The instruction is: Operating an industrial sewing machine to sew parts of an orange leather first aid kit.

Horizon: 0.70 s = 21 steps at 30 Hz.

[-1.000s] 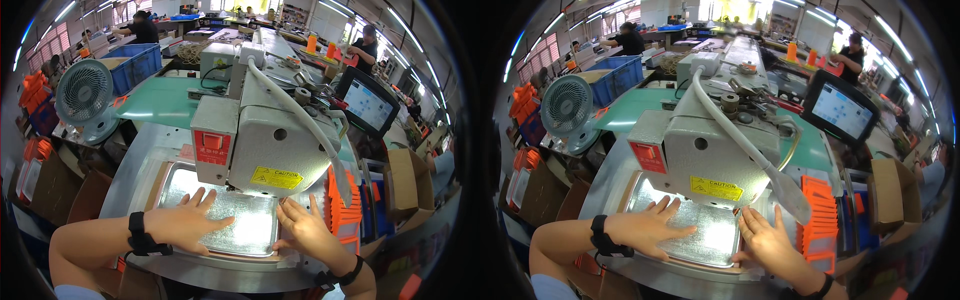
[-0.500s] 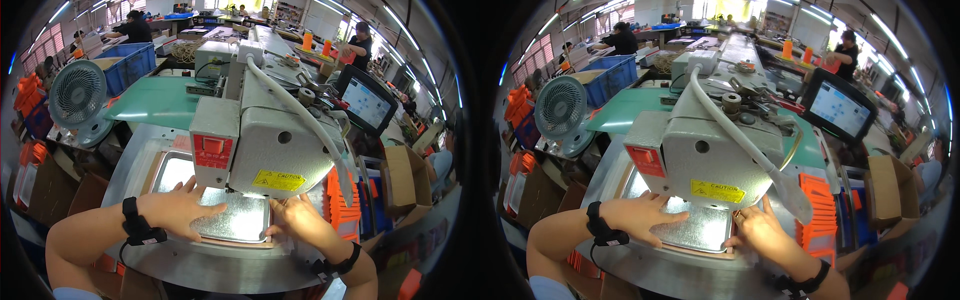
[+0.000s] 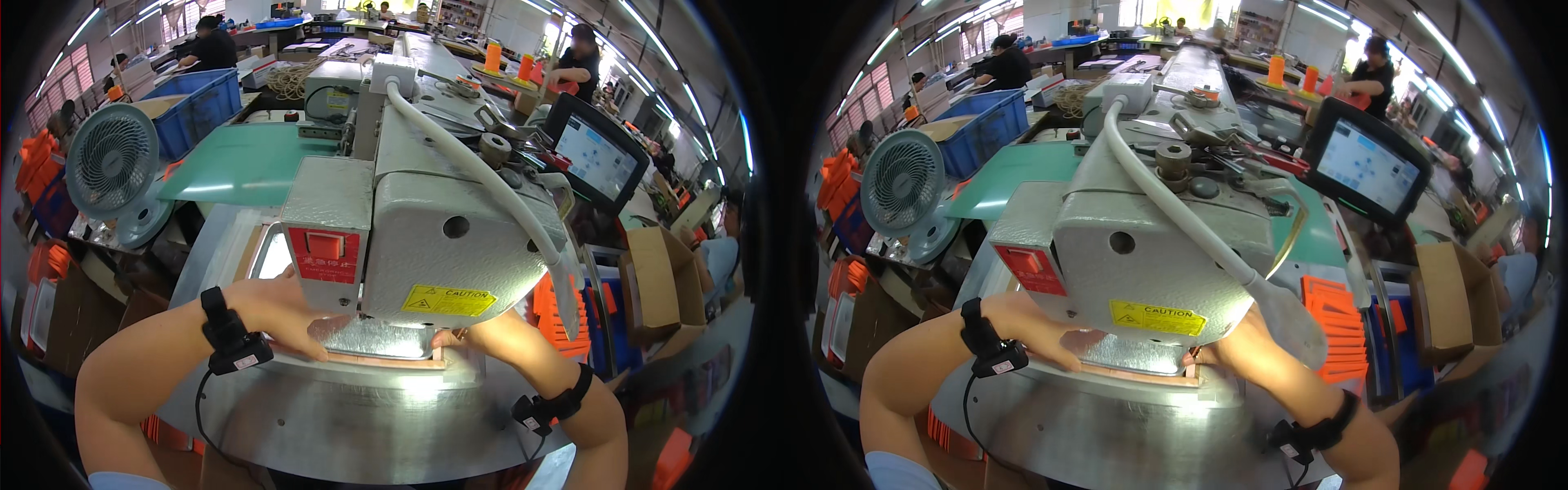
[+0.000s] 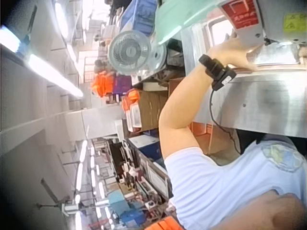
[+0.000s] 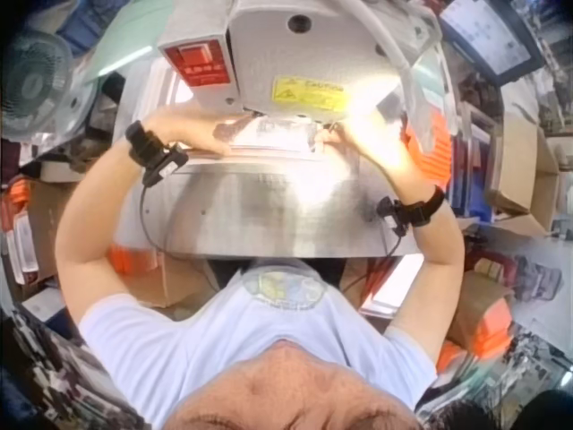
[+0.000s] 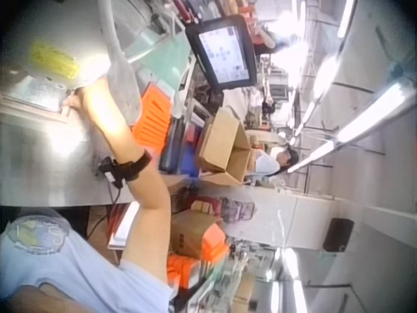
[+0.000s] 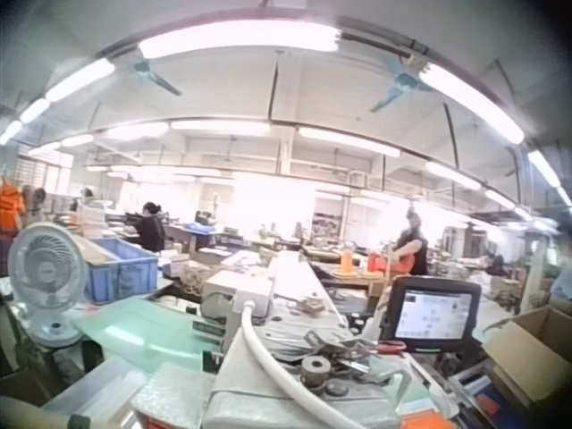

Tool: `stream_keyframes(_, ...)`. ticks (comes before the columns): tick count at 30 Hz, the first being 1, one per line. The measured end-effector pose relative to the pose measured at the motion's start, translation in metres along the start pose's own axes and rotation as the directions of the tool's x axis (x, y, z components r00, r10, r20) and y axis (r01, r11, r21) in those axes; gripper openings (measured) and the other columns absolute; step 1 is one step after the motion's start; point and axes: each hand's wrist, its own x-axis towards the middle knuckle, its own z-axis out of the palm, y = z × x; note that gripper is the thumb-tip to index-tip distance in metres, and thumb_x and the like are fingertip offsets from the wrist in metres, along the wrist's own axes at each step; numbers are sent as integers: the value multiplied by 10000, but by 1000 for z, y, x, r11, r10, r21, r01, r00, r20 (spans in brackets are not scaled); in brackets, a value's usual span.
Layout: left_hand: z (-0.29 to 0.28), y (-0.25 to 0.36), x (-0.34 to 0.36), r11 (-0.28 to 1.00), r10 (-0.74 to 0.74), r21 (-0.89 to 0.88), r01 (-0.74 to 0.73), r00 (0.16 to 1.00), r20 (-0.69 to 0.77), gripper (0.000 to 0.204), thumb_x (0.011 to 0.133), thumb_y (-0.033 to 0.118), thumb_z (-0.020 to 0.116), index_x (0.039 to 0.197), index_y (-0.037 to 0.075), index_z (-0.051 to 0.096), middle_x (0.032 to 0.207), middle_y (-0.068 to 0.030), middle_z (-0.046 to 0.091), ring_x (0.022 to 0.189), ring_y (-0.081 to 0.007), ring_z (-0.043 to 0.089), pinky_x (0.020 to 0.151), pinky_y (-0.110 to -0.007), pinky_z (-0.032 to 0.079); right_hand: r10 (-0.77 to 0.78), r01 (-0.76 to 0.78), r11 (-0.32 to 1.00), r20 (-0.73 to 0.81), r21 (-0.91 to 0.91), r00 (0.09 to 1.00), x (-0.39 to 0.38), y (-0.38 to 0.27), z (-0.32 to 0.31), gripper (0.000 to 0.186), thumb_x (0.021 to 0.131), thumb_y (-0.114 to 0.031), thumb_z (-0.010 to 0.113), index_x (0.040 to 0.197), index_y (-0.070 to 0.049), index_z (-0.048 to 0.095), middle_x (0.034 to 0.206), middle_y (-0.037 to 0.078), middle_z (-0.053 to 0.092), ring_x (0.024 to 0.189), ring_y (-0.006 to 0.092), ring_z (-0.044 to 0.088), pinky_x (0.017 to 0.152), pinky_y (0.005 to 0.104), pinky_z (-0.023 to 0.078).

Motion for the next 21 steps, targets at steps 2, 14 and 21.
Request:
stream_keyframes(2,-10,0,3,996,-31,-88,29,999,-20,790,749,502,789,1414,156,542,1155,-137,691,1089,-309,654,958,-383,489,30,-30,1000,-32,-10,999,0,14,11,520,759,-428,841,1106,-61,717,1062,132,710,987,314,668,850,403,524)
stream_keyframes(14,-13,17,14,807,-266,-555,203,963,-34,546,691,310,915,1110,29,704,960,-63,728,868,-178,689,750,-311,543,30,-10,969,79,-246,996,-13,35,-12,1013,766,-568,750,1536,-77,310,1079,132,674,1104,375,613,1051,530,419)
stream_keyframes(21,6,27,26,695,-279,-714,86,947,-158,544,707,354,908,1095,32,704,998,-69,709,872,-172,665,751,-289,535,58,-19,964,139,-264,989,-31,45,-25,986,804,-652,651,1535,-87,306,1310,141,574,1322,323,489,1167,661,197)
